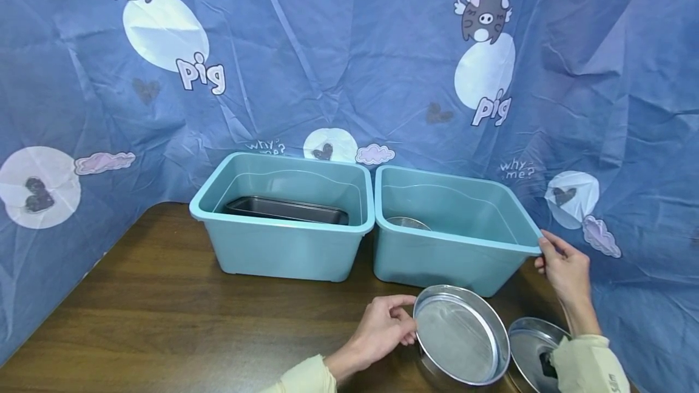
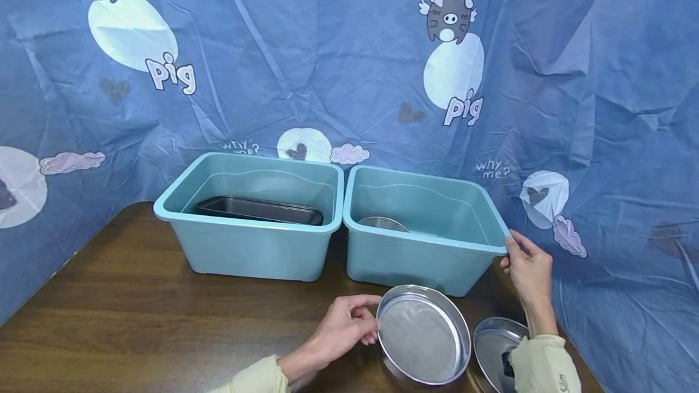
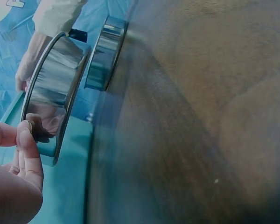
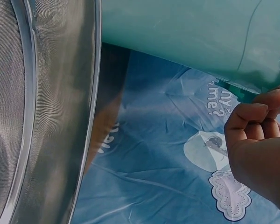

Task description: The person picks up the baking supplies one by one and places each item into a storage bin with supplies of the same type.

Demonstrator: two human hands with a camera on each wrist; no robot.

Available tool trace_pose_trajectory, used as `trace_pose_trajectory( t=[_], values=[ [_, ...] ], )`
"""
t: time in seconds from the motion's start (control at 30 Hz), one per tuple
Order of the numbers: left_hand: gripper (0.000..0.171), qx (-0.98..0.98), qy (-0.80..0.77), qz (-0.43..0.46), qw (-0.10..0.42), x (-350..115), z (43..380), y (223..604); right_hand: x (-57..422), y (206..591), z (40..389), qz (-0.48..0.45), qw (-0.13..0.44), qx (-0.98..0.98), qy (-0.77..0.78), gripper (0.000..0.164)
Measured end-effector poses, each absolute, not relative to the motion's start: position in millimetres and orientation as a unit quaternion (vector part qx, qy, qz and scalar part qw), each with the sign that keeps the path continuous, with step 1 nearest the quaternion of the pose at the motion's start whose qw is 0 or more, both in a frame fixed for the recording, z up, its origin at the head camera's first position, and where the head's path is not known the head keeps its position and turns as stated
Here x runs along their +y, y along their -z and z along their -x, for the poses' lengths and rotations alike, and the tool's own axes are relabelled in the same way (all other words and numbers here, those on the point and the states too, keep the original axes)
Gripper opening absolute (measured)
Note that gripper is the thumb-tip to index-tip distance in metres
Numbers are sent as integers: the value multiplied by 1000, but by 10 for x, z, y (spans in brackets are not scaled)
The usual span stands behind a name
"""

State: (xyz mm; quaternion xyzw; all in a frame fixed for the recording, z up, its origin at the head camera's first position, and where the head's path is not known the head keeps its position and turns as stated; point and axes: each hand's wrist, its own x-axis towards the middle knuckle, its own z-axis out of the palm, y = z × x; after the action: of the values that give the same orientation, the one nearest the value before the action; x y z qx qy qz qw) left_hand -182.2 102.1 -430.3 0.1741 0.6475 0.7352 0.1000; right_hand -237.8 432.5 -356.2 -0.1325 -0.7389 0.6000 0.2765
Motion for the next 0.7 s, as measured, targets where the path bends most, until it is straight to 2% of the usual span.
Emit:
trace_pose_trajectory(
  t=[0.33, 0.53, 0.7],
  values=[
    [45, 652, -732, -170, 99, 982, 1855, 4238, 4322, 3568, 2370, 135, 272, -740, -601, 12],
    [44, 648, -734, -173, 109, 960, 1863, 4194, 4337, 3570, 2326, 113, 273, -737, -608, 27],
    [44, 650, -729, -186, 106, 902, 1885, 4097, 4325, 3568, 2343, 120, 270, -730, -616, 27]
  ],
)
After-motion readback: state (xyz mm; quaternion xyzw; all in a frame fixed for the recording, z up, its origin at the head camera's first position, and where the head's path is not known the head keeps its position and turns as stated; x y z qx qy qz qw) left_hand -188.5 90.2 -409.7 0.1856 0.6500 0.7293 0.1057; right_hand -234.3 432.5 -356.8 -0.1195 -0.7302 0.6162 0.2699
